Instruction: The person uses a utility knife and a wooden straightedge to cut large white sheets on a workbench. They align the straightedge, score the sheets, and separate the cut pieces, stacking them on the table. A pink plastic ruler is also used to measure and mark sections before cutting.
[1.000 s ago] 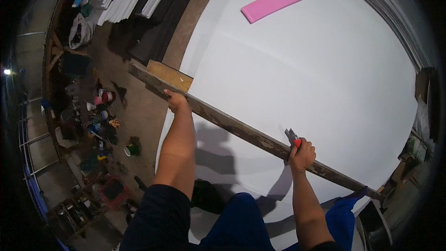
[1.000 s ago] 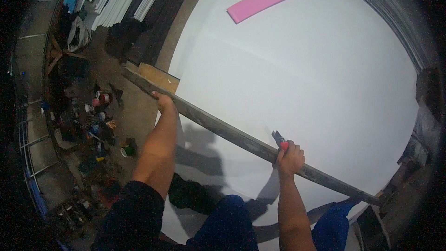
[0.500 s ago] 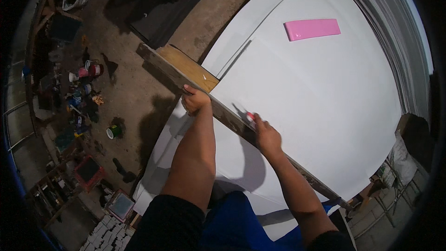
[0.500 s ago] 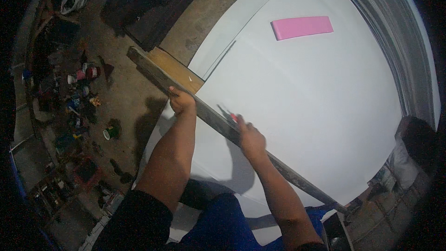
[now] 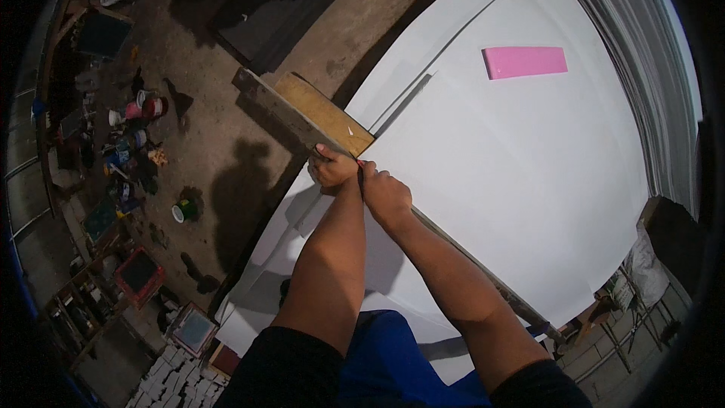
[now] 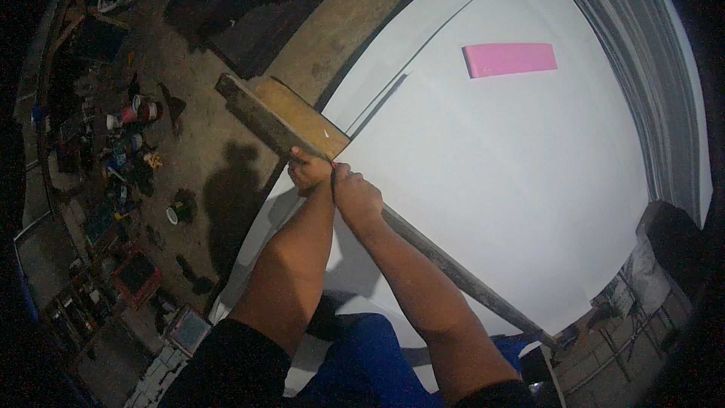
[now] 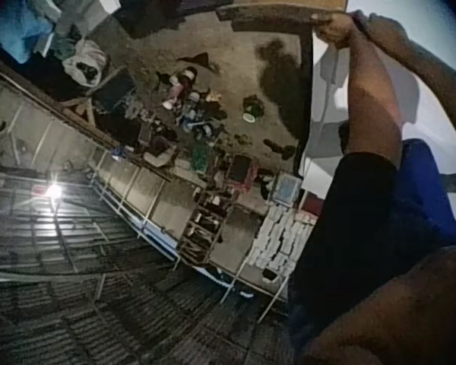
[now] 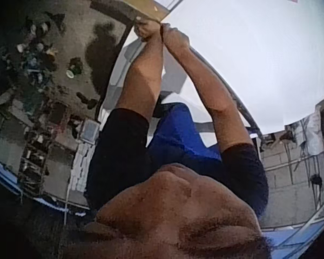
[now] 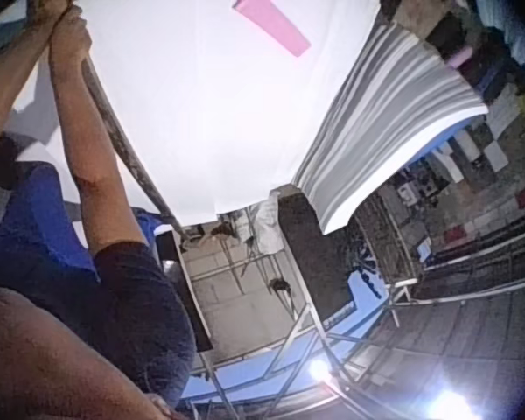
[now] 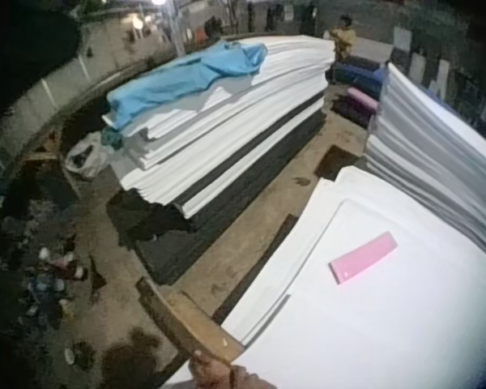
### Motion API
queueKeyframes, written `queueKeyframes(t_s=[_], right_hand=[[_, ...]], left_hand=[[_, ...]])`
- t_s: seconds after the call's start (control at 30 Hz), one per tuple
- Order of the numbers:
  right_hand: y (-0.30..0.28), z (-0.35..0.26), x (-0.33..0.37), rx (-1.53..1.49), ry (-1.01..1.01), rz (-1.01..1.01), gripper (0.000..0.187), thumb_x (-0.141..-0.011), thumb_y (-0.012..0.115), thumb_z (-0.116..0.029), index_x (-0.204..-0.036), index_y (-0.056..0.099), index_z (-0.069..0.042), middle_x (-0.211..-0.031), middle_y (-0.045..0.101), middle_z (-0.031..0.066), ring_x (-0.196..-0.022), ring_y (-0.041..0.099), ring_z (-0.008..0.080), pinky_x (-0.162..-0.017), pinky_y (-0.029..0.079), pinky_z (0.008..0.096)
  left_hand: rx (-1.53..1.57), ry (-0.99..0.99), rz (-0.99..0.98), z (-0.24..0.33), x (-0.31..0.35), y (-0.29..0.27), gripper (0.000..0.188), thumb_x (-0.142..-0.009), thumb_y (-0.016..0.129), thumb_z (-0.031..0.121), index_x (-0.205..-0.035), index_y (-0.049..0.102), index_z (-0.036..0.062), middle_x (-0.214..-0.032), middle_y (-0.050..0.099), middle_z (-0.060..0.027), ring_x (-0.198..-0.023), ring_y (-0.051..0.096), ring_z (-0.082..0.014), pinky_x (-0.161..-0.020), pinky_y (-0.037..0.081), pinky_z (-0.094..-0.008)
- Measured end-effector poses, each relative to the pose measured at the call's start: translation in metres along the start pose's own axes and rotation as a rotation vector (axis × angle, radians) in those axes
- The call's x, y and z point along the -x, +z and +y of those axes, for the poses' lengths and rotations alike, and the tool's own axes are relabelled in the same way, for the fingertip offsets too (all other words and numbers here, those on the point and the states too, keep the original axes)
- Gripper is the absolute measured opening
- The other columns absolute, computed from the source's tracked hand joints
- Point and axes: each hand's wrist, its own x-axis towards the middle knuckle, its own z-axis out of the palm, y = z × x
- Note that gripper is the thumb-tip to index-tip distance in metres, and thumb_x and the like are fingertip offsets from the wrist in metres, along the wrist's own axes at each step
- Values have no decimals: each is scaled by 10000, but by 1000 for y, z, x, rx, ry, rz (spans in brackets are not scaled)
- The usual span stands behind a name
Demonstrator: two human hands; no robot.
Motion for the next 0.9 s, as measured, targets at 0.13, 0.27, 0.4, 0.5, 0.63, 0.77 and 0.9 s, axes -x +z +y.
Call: queueKeyframes(t_s=[0.13, 0.27, 0.4, 0.5, 0.63, 0.77, 0.9], right_hand=[[-10, -3, -3, -87, 40, -78, 335, -1117, 362, -257, -1276, 495, 5, -1115, 740, 281, -989, 769, 403, -780, 638, 502], [-18, 1, 9, -96, 91, -122, 317, -1115, 384, -244, -1300, 500, -13, -1122, 748, 264, -1019, 766, 385, -829, 630, 496], [-19, 32, 41, -108, 91, -128, 327, -1118, 400, -265, -1351, 504, -61, -1129, 756, 216, -1048, 754, 388, -872, 616, 503], [-8, 62, 71, -90, 86, -134, 301, -1093, 442, -212, -1341, 512, -56, -1098, 762, 213, -1016, 764, 383, -851, 623, 501], [6, 114, 114, -73, 113, -133, 289, -1078, 470, -180, -1307, 516, -11, -1026, 772, 211, -938, 780, 379, -782, 640, 489], [19, 162, 164, -65, 123, -123, 286, -1076, 477, -179, -1284, 513, 14, -988, 775, 205, -904, 785, 373, -746, 645, 479], [38, 223, 216, -73, 169, -156, 287, -1076, 473, -179, -1288, 508, 11, -990, 773, 205, -917, 783, 375, -749, 643, 480]], left_hand=[[5, 45, -48, 2, 0, -8, 739, -1089, 289, 572, -1275, 655, -43, -1311, 649, -261, -1253, 590, -453, -1043, 449, -614], [6, 105, -47, 2, 2, -9, 744, -1097, 272, 562, -1306, 645, -47, -1280, 661, -303, -1239, 605, -481, -1048, 465, -609], [-67, 10, -111, 4, -1, -3, 779, -1095, 246, 574, -1238, 675, -60, -1253, 668, -297, -1222, 605, -484, -1024, 464, -634], [-157, 9, -115, -13, -21, 9, 824, -1093, 214, 600, -1237, 683, -62, -1271, 665, -323, -1201, 629, -506, -1013, 483, -647], [-117, -74, -255, 20, 11, -22, 927, -1082, 151, 648, -1269, 657, -107, -1287, 662, -342, -1196, 640, -531, -1035, 495, -642], [-71, -48, -172, 1, -16, -7, 995, -1082, 117, 645, -1254, 607, -204, -1276, 638, -394, -1230, 616, -535, -1104, 467, -603], [-122, -49, -191, 17, 6, -16, 964, -1100, 87, 597, -1275, 597, -203, -1291, 635, -389, -1265, 597, -530, -1122, 445, -619]])
